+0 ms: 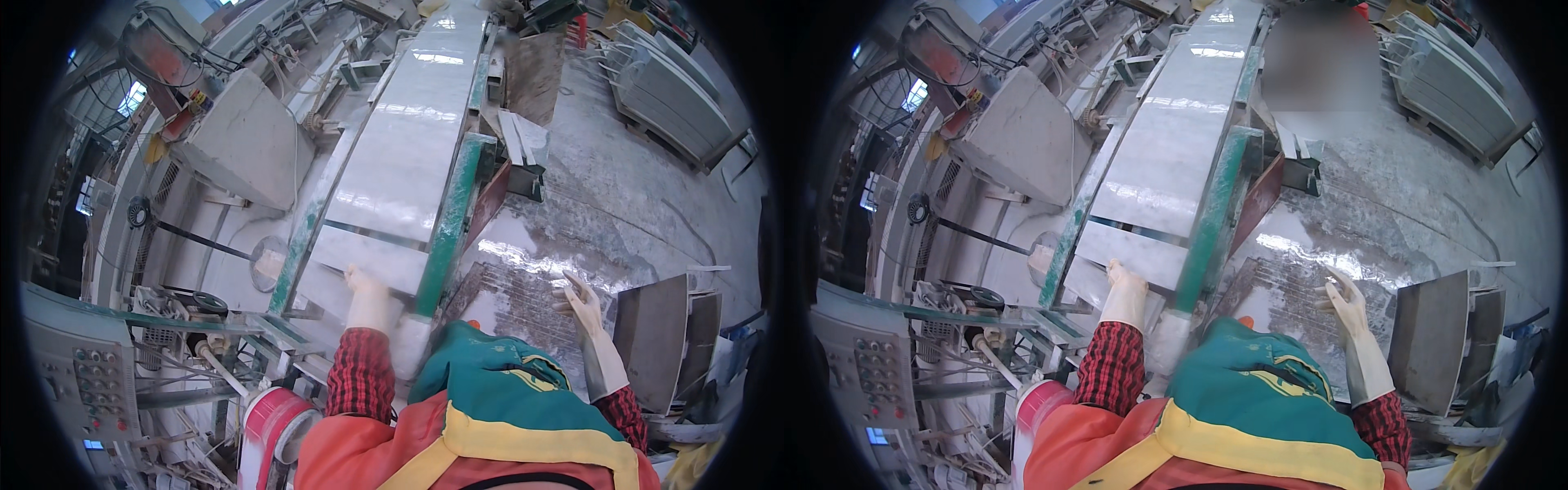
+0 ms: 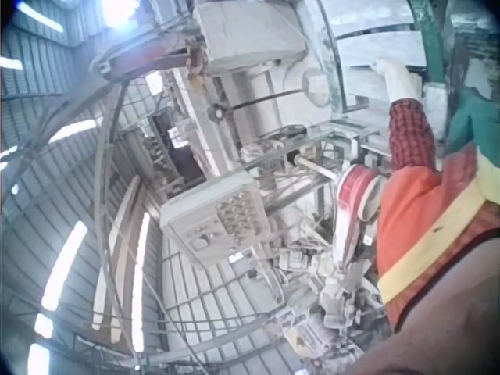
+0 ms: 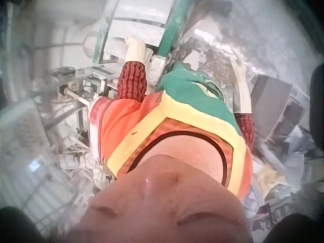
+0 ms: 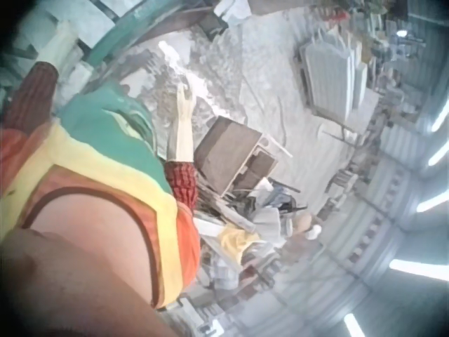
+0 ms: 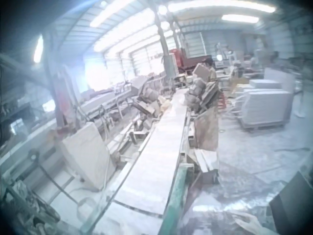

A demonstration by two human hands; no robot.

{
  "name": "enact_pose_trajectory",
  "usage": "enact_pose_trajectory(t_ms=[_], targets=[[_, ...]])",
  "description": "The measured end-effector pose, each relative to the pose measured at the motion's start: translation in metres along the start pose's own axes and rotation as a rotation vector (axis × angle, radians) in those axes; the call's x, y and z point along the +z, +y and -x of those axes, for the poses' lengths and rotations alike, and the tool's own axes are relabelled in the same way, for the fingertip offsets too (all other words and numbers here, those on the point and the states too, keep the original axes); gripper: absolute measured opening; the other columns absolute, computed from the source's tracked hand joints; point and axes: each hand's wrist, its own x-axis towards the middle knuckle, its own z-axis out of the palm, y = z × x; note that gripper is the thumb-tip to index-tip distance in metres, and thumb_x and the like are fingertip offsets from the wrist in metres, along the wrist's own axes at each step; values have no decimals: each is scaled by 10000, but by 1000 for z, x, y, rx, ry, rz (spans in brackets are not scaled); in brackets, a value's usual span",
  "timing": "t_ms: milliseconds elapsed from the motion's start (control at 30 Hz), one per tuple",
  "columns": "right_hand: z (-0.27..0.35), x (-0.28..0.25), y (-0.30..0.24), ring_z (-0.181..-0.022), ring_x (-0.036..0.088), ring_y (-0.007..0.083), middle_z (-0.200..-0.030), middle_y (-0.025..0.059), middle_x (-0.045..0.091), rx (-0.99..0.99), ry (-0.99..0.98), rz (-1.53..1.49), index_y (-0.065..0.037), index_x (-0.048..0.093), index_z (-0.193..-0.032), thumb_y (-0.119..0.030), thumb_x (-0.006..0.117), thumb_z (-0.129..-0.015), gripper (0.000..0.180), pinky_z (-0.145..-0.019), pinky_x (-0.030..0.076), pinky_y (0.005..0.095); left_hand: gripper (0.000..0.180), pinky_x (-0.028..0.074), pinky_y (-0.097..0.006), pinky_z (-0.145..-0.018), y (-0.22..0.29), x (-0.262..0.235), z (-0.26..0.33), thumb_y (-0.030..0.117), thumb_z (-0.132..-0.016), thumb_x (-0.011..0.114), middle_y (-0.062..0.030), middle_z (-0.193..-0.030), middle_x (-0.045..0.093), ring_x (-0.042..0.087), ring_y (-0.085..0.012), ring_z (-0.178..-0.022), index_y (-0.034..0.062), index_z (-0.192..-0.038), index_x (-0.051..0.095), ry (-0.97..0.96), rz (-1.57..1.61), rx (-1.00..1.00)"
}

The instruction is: The person repeatedly picks up white rectangular panels from a conveyor belt and stacks them into a nearby bin. The person handles the panels one at a time, placing them into the bin throughout the clip.

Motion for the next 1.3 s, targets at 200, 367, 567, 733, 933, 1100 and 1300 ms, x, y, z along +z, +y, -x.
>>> enact_pose_trajectory(t_ms=[200,367,567,733,933,1100,1300], targets=[[11,6,-5,-751,692,196,-1036,164,691,13,74,-9,-86,491,-1425,-282,635,-963,522,-695,555,301,619,315,-426,-1126,-6,0,-51,476,-962,368,-84,-1549,381,407,-246,-1361,167,-1498,372,-5,-20,-89],[12,4,2,-744,690,187,-1021,159,688,-20,105,-48,-58,485,-1423,-259,634,-965,522,-690,559,292,638,427,-494,-1032,-6,28,-14,430,-926,509,-119,-1516,422,510,-325,-1256,193,-1500,364,169,-22,43],[12,10,-2,-754,686,177,-1016,145,685,-15,117,-57,-46,488,-1417,-241,630,-970,508,-697,561,287,719,452,-524,-999,5,32,11,389,-878,615,-169,-1478,445,529,-342,-1230,198,-1512,334,138,45,43],[5,1,11,-764,672,182,-1034,152,688,-33,92,-45,-67,477,-1429,-264,643,-956,538,-716,546,297,749,508,-523,-955,4,42,31,257,-855,672,-199,-1457,450,564,-359,-1181,176,-1512,322,191,-35,193],[3,11,4,-769,671,177,-1034,153,689,-22,85,10,-71,484,-1426,-245,622,-968,509,-720,550,300,735,528,-515,-910,8,60,49,266,-833,709,-181,-1414,508,600,-352,-1115,151,-1484,389,255,12,214],[-7,24,8,-786,679,190,-1050,162,689,-1,86,-18,-72,486,-1426,-206,603,-978,481,-719,559,301,708,529,-504,-906,5,58,36,241,-835,701,-180,-1414,513,609,-352,-1095,121,-1471,415,304,-105,231],[-12,34,14,-788,684,203,-1051,172,690,-32,48,-31,-71,482,-1429,-204,605,-977,487,-722,570,309,774,515,-484,-946,-4,53,22,343,-848,707,-159,-1436,506,604,-356,-1117,132,-1507,361,283,-144,288]])
